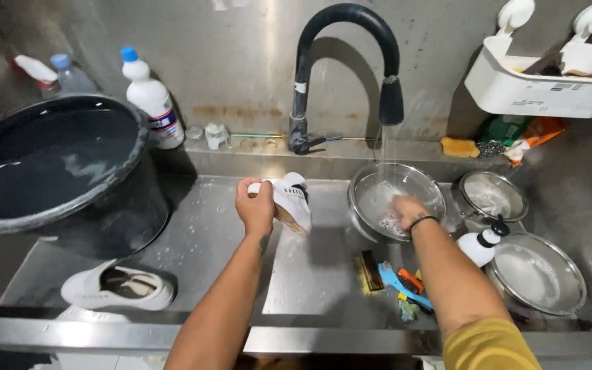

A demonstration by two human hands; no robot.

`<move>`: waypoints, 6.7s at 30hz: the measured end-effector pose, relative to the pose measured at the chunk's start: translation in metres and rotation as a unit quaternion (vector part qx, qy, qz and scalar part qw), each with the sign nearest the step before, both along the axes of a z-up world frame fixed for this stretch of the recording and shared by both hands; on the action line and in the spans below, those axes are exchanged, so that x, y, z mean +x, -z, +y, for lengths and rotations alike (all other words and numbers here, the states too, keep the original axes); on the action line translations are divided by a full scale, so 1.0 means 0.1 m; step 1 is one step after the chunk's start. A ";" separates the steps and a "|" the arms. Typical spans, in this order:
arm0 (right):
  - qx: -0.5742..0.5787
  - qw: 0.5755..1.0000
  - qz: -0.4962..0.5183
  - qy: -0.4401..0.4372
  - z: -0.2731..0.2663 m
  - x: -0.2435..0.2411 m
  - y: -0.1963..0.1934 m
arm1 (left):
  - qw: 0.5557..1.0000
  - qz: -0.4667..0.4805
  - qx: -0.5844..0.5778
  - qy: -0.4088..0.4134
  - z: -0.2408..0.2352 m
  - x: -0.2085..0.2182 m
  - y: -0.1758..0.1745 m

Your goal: Scrubbing and rinsing a white shoe and its insoles in a sink using a sponge and water.

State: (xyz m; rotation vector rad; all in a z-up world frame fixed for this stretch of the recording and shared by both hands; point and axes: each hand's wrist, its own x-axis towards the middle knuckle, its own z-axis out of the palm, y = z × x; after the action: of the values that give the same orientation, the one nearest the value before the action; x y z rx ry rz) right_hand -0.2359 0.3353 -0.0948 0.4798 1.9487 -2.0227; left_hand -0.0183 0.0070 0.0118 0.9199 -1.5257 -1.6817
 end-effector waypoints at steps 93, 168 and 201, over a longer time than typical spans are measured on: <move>0.200 0.638 0.708 -0.227 -1.03 2.22 -1.14 | 0.834 -0.202 0.145 0.493 -0.28 0.44 -0.26; 0.111 0.896 0.398 -0.166 -0.96 1.95 -0.69 | 0.771 0.297 -0.522 0.213 0.33 0.78 -0.65; 0.155 0.915 0.369 -0.043 -0.86 1.87 -1.07 | 0.805 0.053 -0.434 0.402 0.21 0.48 -0.19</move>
State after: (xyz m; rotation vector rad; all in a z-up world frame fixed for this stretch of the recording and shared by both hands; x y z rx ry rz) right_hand -0.0491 0.2495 0.0119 -0.3856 2.6727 -2.0098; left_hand 0.0297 0.0280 0.0304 -0.3706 -2.4512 -1.1747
